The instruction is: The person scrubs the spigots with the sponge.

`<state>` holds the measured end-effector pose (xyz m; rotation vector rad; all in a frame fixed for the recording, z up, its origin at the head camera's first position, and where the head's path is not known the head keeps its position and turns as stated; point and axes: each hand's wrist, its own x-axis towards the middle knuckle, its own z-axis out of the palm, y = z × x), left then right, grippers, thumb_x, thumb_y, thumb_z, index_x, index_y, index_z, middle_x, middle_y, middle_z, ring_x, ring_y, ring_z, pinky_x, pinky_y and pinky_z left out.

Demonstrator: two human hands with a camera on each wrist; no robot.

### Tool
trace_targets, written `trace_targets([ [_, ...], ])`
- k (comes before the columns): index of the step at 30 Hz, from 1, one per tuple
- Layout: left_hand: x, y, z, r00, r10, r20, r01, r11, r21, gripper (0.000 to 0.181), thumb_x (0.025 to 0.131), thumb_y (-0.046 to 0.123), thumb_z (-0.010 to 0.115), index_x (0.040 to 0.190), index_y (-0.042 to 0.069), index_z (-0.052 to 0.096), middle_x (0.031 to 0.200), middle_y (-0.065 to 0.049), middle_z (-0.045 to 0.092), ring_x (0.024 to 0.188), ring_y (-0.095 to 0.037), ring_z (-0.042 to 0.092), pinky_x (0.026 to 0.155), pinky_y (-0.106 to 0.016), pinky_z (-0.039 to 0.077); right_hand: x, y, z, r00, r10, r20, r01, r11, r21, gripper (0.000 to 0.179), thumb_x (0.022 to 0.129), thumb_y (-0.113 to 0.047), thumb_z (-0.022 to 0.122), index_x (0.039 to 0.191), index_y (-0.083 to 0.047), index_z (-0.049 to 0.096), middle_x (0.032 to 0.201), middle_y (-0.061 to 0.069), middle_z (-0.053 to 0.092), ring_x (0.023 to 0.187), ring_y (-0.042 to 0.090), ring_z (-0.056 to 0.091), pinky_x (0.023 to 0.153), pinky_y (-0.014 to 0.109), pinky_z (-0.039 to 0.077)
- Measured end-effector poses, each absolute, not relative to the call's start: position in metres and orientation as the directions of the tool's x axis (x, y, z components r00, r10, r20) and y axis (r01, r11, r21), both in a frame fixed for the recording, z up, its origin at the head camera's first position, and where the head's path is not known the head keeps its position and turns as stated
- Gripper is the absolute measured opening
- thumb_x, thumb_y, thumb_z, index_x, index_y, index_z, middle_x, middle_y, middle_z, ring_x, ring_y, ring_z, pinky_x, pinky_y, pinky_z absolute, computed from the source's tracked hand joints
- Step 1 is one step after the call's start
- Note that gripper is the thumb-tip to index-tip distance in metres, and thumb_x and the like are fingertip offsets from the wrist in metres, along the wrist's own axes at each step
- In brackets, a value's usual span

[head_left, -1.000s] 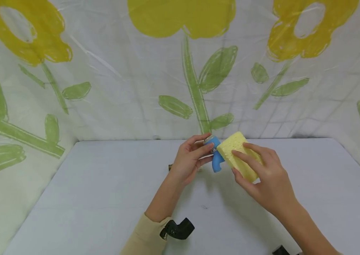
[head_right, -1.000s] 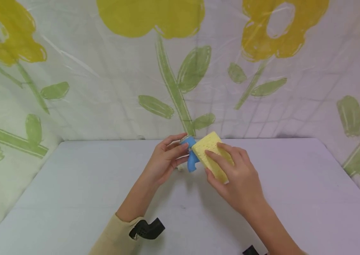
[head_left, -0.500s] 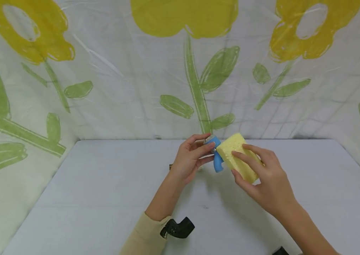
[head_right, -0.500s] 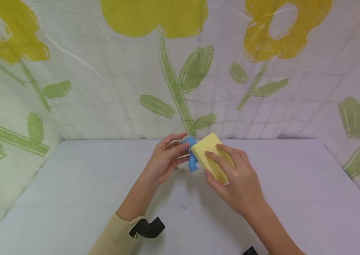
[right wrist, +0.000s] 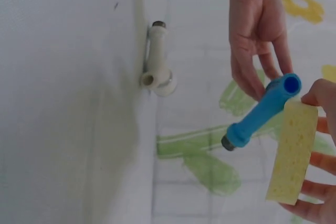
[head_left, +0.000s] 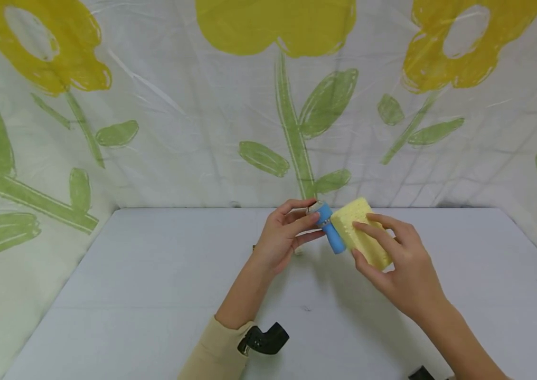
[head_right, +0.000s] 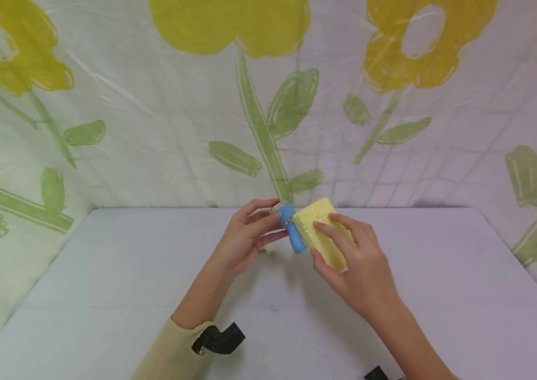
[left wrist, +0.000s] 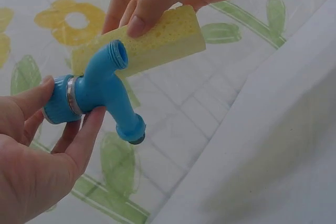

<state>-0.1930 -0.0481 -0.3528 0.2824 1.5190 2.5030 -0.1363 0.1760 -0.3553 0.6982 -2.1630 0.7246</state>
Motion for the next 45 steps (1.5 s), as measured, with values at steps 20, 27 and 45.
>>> trace_targets([
  [20,-0.192,-0.044,-0.354,-0.974,0.198,0.108,0.035,-0.344,0.938,0.023,0.096,-0.010,0.069,0.118,-0.006,0.066,0.123,-0.010,0.064,0.090,-0.011,0.072,0.096,-0.041,0.063,-0.132,0.177,-0.351,-0.604,-0.283,0.745,-0.649,0.717,-0.253,0.038,0.083,-0.021,0.075,0.121,-0.016,0.078,0.126,0.014,0.070,0.112,0.035,0.063,0.078,0.028,0.050],
  [27,-0.192,-0.043,-0.354,-0.977,0.183,0.114,0.049,-0.324,0.945,0.021,0.095,-0.008,0.071,0.115,-0.006,0.066,0.124,-0.011,0.064,0.093,-0.011,0.071,0.094,-0.038,0.064,-0.131,0.176,-0.348,-0.598,-0.298,0.744,-0.648,0.726,-0.230,0.038,0.082,-0.020,0.074,0.119,-0.014,0.078,0.124,0.015,0.071,0.109,0.036,0.063,0.070,0.043,0.057],
  [45,-0.189,-0.042,-0.350,-0.984,0.161,0.082,0.037,-0.264,0.964,0.043,0.094,-0.001,0.075,0.136,0.000,0.066,0.119,-0.012,0.061,0.091,-0.011,0.073,0.091,-0.033,0.064,-0.129,0.172,-0.345,-0.562,-0.317,0.764,-0.660,0.728,-0.183,0.039,0.097,-0.039,0.057,0.116,-0.013,0.079,0.120,0.019,0.071,0.102,0.043,0.063,0.063,0.058,0.061],
])
